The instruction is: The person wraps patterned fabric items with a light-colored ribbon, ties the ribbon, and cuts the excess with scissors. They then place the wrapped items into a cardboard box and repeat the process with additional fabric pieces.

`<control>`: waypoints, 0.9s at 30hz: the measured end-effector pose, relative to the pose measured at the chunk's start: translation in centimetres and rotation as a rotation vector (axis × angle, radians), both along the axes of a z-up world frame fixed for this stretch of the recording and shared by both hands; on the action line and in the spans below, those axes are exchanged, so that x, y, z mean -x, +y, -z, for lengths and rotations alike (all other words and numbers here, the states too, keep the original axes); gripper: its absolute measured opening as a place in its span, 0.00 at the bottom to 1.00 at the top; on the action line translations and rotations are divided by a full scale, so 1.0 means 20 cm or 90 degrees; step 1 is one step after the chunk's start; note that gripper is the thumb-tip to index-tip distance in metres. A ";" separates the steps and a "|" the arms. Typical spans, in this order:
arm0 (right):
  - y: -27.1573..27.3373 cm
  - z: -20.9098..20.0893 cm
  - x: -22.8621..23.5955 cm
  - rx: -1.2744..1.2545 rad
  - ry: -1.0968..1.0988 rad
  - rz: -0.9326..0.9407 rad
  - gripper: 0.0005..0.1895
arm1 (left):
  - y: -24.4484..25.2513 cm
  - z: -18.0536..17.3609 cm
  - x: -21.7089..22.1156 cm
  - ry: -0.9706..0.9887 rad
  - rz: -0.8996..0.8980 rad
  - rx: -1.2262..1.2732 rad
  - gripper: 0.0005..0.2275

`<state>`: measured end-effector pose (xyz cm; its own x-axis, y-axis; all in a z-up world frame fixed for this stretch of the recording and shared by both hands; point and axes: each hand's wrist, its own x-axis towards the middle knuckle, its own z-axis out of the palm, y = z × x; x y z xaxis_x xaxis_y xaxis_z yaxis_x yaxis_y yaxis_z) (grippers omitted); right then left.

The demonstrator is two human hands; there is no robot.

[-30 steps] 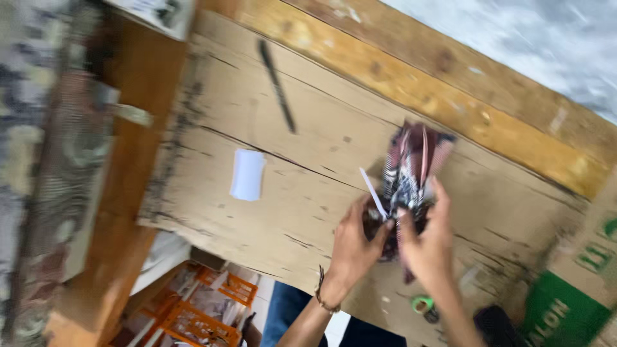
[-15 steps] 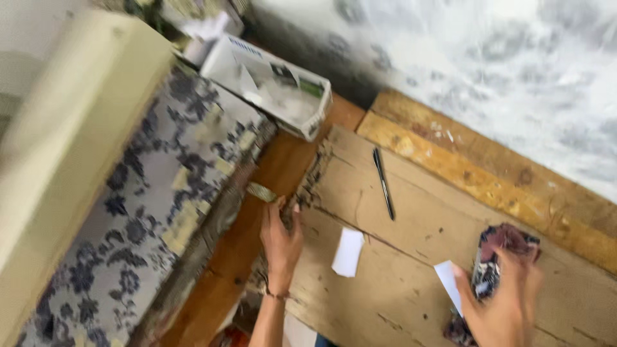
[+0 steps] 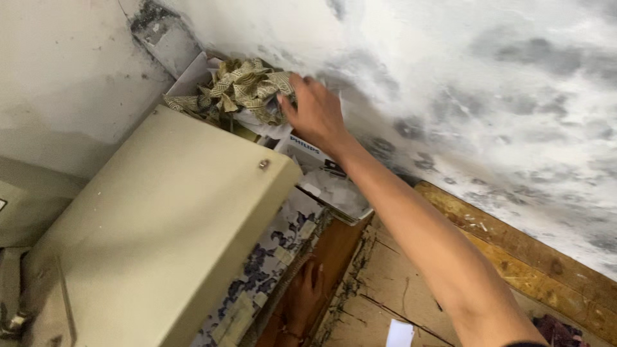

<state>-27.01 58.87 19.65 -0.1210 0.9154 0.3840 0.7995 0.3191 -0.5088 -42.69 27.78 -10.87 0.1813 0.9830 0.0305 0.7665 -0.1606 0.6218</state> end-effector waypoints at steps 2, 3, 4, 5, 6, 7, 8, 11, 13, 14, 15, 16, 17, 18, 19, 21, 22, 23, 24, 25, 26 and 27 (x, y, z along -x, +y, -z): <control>0.16 0.05 0.06 -0.020 -0.018 0.029 0.19 | -0.04 0.06 0.02 0.013 -0.014 0.072 0.19; 0.21 0.09 0.07 -0.035 -0.022 -0.005 0.18 | -0.06 0.08 0.01 0.009 -0.017 0.053 0.19; 0.27 0.09 0.06 -0.058 -0.029 -0.039 0.18 | -0.03 0.11 -0.01 0.002 -0.020 0.026 0.19; 0.32 0.10 0.06 -0.082 -0.036 -0.073 0.18 | -0.01 0.12 -0.02 -0.014 -0.019 0.060 0.20; 0.36 0.11 0.07 -0.052 -0.040 -0.077 0.17 | -0.02 0.13 -0.03 -0.024 -0.020 0.087 0.20; 0.39 0.12 0.08 -0.022 -0.045 -0.081 0.17 | -0.04 0.13 -0.03 -0.036 -0.023 0.110 0.20; 0.43 0.10 0.08 0.001 -0.050 -0.084 0.16 | -0.03 0.12 -0.03 -0.041 -0.024 0.113 0.20; 0.52 0.07 0.14 -0.020 -0.045 -0.167 0.17 | 0.00 0.07 -0.05 -0.054 -0.036 0.123 0.19; 0.56 0.04 0.21 0.132 -0.090 -0.159 0.21 | 0.04 0.03 -0.05 -0.059 -0.042 0.124 0.19; 0.59 0.03 0.25 0.204 -0.113 -0.155 0.23 | 0.08 0.00 -0.06 -0.063 -0.043 0.116 0.19; 0.62 0.02 0.28 0.195 -0.141 -0.172 0.23 | 0.11 -0.02 -0.06 -0.066 -0.044 0.114 0.19; 0.64 0.02 0.31 0.192 -0.168 -0.189 0.22 | 0.13 -0.04 -0.07 -0.066 -0.048 0.112 0.19; 0.66 0.03 0.33 0.188 -0.196 -0.206 0.22 | 0.15 -0.06 -0.08 -0.069 -0.048 0.110 0.19; 0.68 0.04 0.34 0.177 -0.198 -0.193 0.16 | 0.16 -0.07 -0.09 -0.072 -0.047 0.112 0.19; 0.70 0.05 0.34 0.165 -0.200 -0.179 0.10 | 0.17 -0.08 -0.10 -0.074 -0.043 0.115 0.19; 0.76 0.06 0.35 0.123 -0.162 -0.171 0.05 | 0.17 -0.09 -0.11 -0.081 -0.037 0.124 0.18; 0.80 0.06 0.35 0.092 -0.123 -0.178 0.06 | 0.16 -0.09 -0.12 -0.085 -0.036 0.131 0.18; 0.82 0.05 0.35 0.061 -0.084 -0.185 0.08 | 0.14 -0.09 -0.14 -0.089 -0.035 0.136 0.18; 0.87 0.03 0.37 0.094 -0.003 -0.183 0.03 | 0.14 -0.09 -0.12 -0.088 -0.031 0.146 0.18; 0.92 -0.02 0.41 0.127 0.077 -0.180 0.12 | 0.12 -0.08 -0.11 -0.091 -0.025 0.152 0.18; 0.97 -0.08 0.43 0.072 0.061 -0.194 0.16 | 0.15 -0.07 -0.09 -0.086 -0.017 0.149 0.18; 1.02 -0.15 0.45 0.018 0.044 -0.208 0.20 | 0.18 -0.06 -0.06 -0.081 -0.010 0.148 0.18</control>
